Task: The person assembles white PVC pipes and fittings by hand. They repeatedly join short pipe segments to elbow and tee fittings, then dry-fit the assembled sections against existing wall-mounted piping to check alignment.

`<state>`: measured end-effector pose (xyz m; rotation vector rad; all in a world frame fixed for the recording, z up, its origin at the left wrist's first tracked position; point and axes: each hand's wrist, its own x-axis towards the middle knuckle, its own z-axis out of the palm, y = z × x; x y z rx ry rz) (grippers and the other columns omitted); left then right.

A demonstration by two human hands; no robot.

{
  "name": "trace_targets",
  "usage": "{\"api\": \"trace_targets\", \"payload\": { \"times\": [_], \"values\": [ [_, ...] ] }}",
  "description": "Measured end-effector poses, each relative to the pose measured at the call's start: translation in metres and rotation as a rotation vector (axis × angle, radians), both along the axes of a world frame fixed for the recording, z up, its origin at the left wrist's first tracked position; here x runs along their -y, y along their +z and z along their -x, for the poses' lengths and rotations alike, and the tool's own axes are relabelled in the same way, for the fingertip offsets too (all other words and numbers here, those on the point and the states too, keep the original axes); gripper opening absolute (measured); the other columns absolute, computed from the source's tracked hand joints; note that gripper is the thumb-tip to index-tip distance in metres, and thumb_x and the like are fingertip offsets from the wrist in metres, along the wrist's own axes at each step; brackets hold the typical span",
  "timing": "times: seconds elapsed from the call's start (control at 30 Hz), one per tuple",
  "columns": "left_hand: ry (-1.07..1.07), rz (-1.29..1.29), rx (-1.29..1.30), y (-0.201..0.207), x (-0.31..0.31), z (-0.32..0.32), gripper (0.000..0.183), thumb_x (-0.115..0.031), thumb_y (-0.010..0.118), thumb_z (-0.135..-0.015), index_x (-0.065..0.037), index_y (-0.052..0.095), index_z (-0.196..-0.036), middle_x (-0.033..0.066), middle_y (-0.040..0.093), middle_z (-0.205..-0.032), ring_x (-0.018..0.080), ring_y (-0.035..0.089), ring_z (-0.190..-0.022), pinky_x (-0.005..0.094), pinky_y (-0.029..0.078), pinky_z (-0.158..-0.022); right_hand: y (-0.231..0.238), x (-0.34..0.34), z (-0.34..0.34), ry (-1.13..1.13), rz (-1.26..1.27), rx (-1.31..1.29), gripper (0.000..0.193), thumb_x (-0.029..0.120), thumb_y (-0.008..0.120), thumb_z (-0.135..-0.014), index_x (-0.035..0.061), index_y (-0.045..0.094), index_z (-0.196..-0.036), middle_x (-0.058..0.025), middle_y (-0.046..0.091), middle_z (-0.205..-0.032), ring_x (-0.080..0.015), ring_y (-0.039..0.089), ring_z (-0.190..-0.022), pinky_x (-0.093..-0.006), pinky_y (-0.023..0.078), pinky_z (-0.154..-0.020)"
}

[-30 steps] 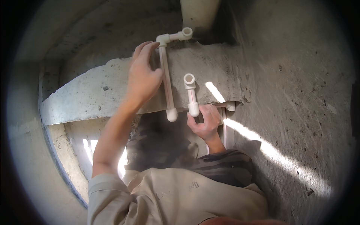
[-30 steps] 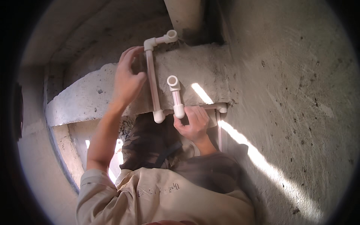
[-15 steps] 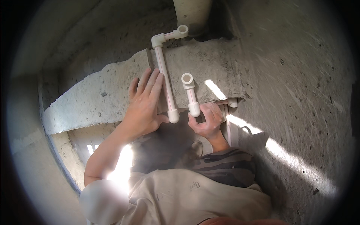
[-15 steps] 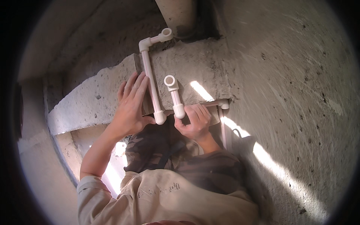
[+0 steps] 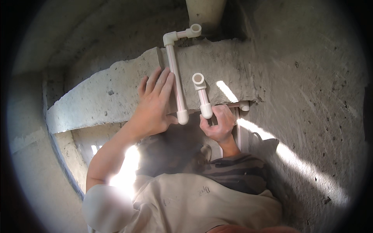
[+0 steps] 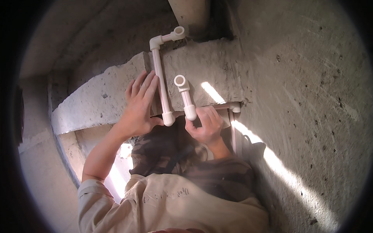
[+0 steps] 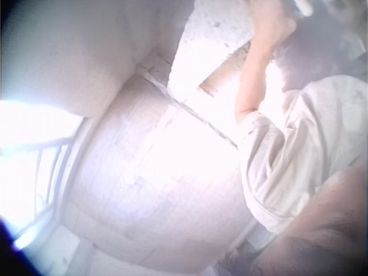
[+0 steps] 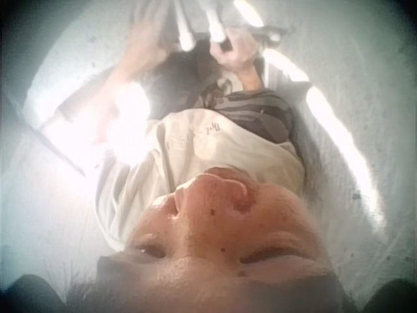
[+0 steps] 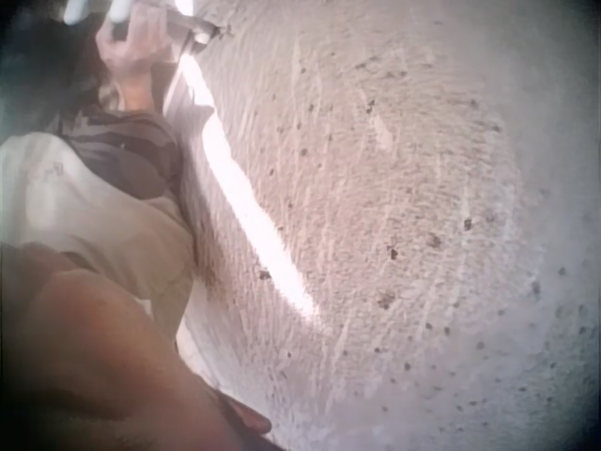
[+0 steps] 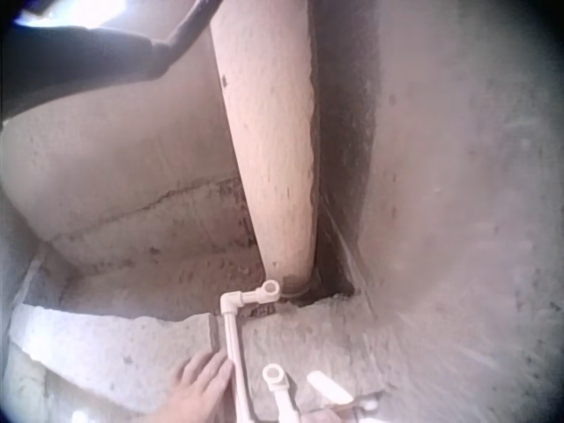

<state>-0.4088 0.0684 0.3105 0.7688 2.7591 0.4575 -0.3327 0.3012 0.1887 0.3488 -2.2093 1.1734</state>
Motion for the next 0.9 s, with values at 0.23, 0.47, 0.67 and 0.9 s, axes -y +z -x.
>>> {"api": "trace_targets", "payload": {
  "times": [0.23, 0.47, 0.67, 0.9],
  "values": [
    [-0.001, -0.005, -0.003, -0.005, 0.003, -0.001, 0.136, -0.033, 0.098, -0.057, -0.004, 0.025, -0.168, 0.0183, 0.029, -0.173, 0.0432, 0.021, -0.162, 0.0591, 0.014, -0.129, 0.001, -0.01, -0.003, -0.043, -0.036, 0.036, 0.044, 0.004, 0.087, -0.069, -0.0013, 0.065, -0.107, -0.0155, 0.066, -0.09, -0.0344, 0.064, -0.074, -0.0423, 0.054, -0.067],
    [0.005, 0.004, 0.032, 0.003, 0.001, 0.0, 0.125, -0.024, 0.095, -0.064, -0.004, 0.028, -0.167, 0.0175, 0.031, -0.173, 0.0427, 0.02, -0.162, 0.0583, 0.014, -0.13, 0.003, -0.01, 0.0, -0.052, -0.026, 0.055, 0.042, 0.005, 0.087, -0.069, -0.0015, 0.065, -0.104, -0.0159, 0.066, -0.088, -0.0349, 0.063, -0.073, -0.0424, 0.053, -0.067],
    [0.1, -0.217, -0.015, 0.01, -0.003, 0.013, 0.084, -0.013, 0.089, -0.072, -0.006, 0.055, -0.149, 0.0164, 0.051, -0.158, 0.0397, 0.04, -0.15, 0.052, 0.03, -0.125, 0.004, -0.01, -0.001, -0.05, -0.013, 0.073, 0.042, 0.005, 0.087, -0.069, -0.0018, 0.065, -0.105, -0.0164, 0.066, -0.089, -0.0356, 0.064, -0.074, -0.0427, 0.054, -0.067],
    [0.124, -0.385, -0.037, -0.014, -0.051, 0.041, 0.049, -0.019, 0.09, -0.076, -0.003, 0.075, -0.12, 0.0098, 0.073, -0.112, 0.034, 0.057, -0.121, 0.0485, 0.04, -0.108, 0.007, -0.01, 0.0, -0.056, -0.026, 0.056, 0.042, 0.005, 0.087, -0.07, -0.002, 0.065, -0.104, -0.017, 0.066, -0.089, -0.0368, 0.065, -0.075, -0.0433, 0.055, -0.068]
  ]
}}
